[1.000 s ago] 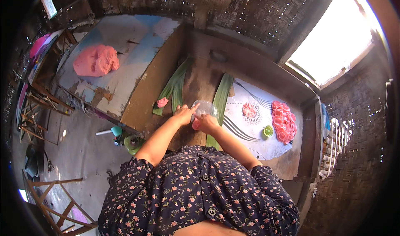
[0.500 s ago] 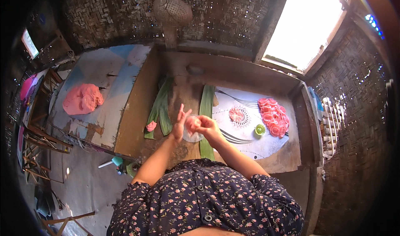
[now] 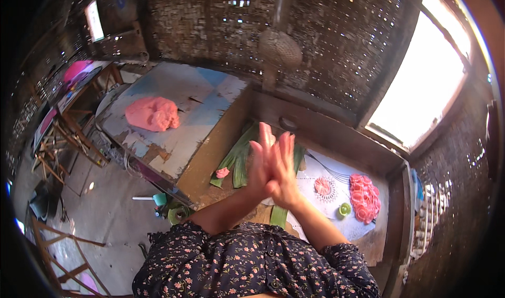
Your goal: The person repeatedly takes small pieces of pink dough, rolls them between the palms, and shapes them into flower-like forms. The finished pieces are placed on a patterned mat on the table. Green leaves and a plastic lid are also handled during the process.
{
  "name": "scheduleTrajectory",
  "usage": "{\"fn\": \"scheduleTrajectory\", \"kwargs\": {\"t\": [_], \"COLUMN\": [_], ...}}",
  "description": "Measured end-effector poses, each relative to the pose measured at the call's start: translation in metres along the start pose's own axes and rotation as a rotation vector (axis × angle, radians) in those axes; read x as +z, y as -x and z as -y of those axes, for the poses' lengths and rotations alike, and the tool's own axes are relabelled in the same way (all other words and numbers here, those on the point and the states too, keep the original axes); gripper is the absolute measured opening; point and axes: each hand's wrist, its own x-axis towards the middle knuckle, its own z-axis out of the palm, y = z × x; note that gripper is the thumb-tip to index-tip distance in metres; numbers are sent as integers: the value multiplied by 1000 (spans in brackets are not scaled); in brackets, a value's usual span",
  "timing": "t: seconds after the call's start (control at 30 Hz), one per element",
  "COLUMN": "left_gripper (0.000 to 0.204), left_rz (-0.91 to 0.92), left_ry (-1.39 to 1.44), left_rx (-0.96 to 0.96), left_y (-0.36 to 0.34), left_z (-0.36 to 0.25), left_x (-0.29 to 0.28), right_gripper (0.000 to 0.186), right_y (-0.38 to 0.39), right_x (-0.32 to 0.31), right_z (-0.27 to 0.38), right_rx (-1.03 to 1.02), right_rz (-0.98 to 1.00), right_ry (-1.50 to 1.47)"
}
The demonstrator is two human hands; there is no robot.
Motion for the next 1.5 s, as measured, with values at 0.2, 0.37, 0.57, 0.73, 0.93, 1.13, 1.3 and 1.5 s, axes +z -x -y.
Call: {"fn": "scheduleTrajectory", "kwargs": {"t": [0.2,0.37,0.57,0.73,0.93,1.13,1.3,1.5], "left_gripper": [64,58,62,61,59,56,64,66], "left_rz": [28,118,358,179,91,387,133,639], "left_ry": [69,252,-230,50,13,-218,214,2], "left_rx": [-269,-216,159,-339,-74,-217,-352,143], "left_y": [-10,-16,-19,-19,-12,-6,-7,-1], "left_z": [-22,-31,-21,-11,1,-4,-10,4], "left_x": [7,20,25,20,12,9,15,20], "right_gripper": [88,92,95,88,97,91,94,116], "right_y": [-31,-42,-33,-29,-24,-15,-4,18], "right_x": [-7,-18,-22,-21,-24,-19,-24,-25], "right_z": [42,39,28,23,19,11,6,23], "right_rx": [-11,43,-178,162,-118,172,147,-263], "right_rz": [-147,-40,-27,-146,38,-206,-32,0], "right_ry": [55,67,-92,-2,-165,-206,32,207]}}
